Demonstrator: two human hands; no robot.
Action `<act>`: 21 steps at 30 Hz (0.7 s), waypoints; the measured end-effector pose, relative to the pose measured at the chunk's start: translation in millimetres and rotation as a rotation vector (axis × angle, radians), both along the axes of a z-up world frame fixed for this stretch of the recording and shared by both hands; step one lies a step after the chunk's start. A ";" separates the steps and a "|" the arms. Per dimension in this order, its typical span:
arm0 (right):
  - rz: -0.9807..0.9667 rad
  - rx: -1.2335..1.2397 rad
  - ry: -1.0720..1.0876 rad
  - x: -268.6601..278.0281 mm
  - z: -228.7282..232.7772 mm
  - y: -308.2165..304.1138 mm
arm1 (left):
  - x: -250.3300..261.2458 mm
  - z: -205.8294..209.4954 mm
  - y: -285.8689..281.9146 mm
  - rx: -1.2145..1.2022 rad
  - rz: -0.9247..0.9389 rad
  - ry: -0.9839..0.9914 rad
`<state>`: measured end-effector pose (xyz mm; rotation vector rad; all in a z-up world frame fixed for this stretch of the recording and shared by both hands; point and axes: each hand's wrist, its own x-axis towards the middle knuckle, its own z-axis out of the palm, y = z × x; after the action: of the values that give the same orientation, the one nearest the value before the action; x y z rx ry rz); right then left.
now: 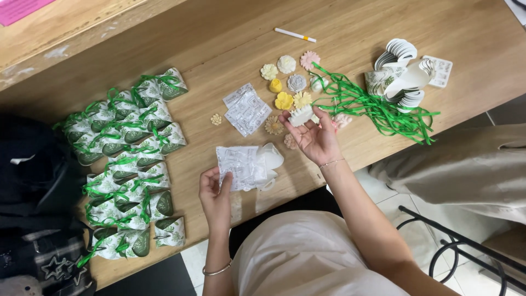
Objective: Placing flower-shaped wax items and instruction sheets into gift boxes and tying them with green ribbons.
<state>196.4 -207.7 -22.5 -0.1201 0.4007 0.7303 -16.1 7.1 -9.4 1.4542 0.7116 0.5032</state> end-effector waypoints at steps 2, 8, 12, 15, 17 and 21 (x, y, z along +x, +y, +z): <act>0.000 0.031 0.029 -3.9 9.5 -0.4 | 1.3 -1.6 -4.2 0.002 -0.013 0.012; 0.022 0.103 -0.029 -6.5 30.1 -4.4 | 14.8 3.0 -14.7 0.016 -0.066 0.039; 0.006 -0.066 -0.208 0.9 9.1 -14.0 | 19.2 1.5 -17.0 0.010 -0.094 0.033; 0.031 -0.127 -0.204 27.0 -15.2 -18.2 | 21.2 -4.5 -15.8 0.004 -0.106 0.064; 0.056 -0.295 -0.298 60.8 -26.2 -9.5 | 22.4 -6.4 -14.4 -0.011 -0.117 0.051; 0.167 -0.638 -0.574 134.1 -43.8 19.7 | 30.4 10.7 -16.5 -0.163 -0.045 0.034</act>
<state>330.5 -188.1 -66.3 -0.9514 0.0582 0.6752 14.2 -9.5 1.3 1.3255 0.7280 0.3778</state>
